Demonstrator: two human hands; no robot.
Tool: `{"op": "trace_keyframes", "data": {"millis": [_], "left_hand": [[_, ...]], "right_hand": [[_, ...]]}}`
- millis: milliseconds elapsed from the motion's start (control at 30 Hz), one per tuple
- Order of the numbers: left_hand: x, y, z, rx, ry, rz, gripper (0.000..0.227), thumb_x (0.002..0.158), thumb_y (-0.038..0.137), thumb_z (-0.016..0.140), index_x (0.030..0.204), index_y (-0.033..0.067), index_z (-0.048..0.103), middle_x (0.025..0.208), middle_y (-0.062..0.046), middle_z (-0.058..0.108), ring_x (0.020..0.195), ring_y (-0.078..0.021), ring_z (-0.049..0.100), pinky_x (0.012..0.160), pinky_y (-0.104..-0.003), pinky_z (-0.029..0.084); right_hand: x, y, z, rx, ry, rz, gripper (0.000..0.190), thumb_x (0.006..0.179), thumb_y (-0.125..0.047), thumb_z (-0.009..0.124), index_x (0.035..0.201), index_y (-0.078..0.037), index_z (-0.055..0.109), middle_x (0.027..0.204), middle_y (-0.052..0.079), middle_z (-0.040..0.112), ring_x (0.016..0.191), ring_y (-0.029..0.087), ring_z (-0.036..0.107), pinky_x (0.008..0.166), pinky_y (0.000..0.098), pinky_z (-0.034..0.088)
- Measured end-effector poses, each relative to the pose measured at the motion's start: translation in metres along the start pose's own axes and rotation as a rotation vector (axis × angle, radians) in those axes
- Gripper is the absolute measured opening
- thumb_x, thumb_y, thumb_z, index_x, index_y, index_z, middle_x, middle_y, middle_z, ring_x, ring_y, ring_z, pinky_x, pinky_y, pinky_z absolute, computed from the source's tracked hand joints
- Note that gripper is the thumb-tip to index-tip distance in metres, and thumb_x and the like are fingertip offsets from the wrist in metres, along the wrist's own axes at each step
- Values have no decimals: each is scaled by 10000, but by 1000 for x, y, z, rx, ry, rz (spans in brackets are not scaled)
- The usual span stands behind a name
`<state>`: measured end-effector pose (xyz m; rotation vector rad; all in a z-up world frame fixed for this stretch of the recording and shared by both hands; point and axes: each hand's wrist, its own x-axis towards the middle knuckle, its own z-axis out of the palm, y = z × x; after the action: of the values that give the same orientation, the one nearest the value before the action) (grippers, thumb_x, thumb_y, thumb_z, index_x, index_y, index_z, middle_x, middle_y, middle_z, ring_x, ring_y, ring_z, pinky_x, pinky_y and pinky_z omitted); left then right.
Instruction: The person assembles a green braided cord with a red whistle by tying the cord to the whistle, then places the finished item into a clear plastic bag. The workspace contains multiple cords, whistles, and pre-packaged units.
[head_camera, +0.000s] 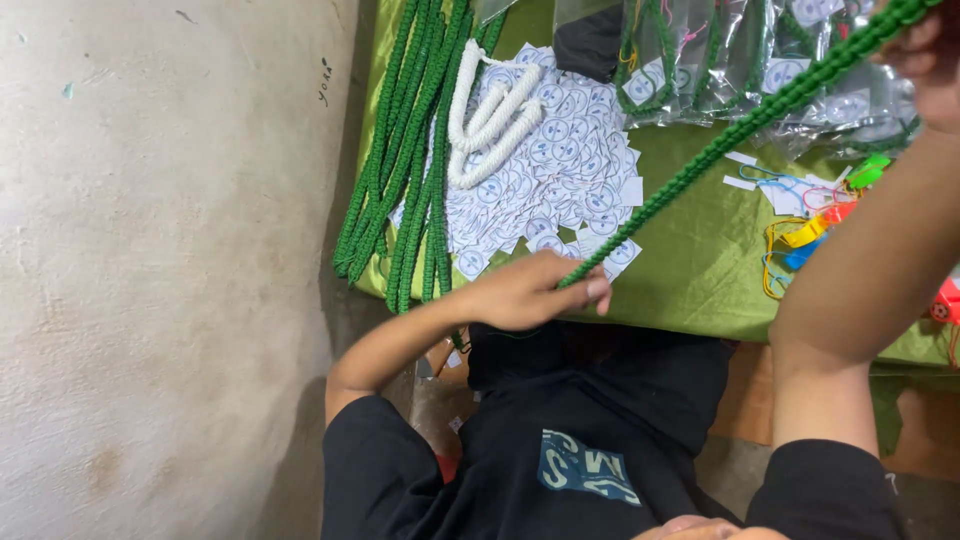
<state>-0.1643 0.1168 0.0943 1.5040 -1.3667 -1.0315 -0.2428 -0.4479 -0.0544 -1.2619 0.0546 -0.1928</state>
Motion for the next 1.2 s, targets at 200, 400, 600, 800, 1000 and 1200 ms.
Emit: {"op": "trace_keyframes", "data": {"millis": [200, 400, 600, 800, 1000, 1200], "left_hand": [[-75, -35, 44, -251, -137, -114, 271, 1080, 239, 487, 995, 99, 704, 662, 13, 546, 556, -115, 446, 560, -275, 373], [-154, -126, 82, -149, -232, -617, 352, 1006, 398, 584, 1020, 93, 759, 819, -3, 698, 675, -121, 571, 646, -272, 479], [-194, -183, 110, 294, -361, -979, 598, 938, 596, 594, 1106, 35, 718, 968, -109, 749, 824, -287, 694, 779, -403, 542], [-97, -30, 35, 549, -16, -569, 510, 958, 587, 550, 729, 156, 700, 521, -89, 637, 569, -403, 664, 574, -476, 525], [13, 22, 3, 258, 353, -128, 395, 927, 477, 638, 902, 84, 608, 707, -124, 672, 708, -346, 720, 589, -435, 555], [86, -62, 25, -160, 216, -1, 691, 1067, 291, 508, 1624, 43, 181, 1293, -308, 582, 926, -317, 768, 692, -391, 686]], "right_hand": [[-2, -88, 141, -656, -305, 154, 502, 1019, -468, 539, 960, 4, 697, 510, 153, 660, 169, 165, 480, 152, 257, 279], [-39, -89, 294, -702, -420, 552, 425, 959, -243, 570, 1217, -30, 831, 677, 171, 813, 479, 231, 640, 431, 343, 514], [-56, -2, 285, -462, -197, 434, 216, 971, -80, 651, 1062, 53, 795, 729, 133, 711, 592, 174, 597, 503, 283, 482], [-53, 38, 266, -163, -231, 332, 368, 1098, -221, 513, 1133, 103, 683, 810, 235, 713, 681, 235, 692, 608, 360, 631], [-64, 43, 268, -17, -182, 172, 535, 1145, -300, 354, 1189, 136, 661, 793, 262, 689, 685, 286, 723, 617, 420, 660], [-71, 37, 268, -405, 32, -125, 200, 1043, -68, 636, 1066, 113, 718, 729, 246, 671, 600, 211, 681, 496, 325, 596]]}}
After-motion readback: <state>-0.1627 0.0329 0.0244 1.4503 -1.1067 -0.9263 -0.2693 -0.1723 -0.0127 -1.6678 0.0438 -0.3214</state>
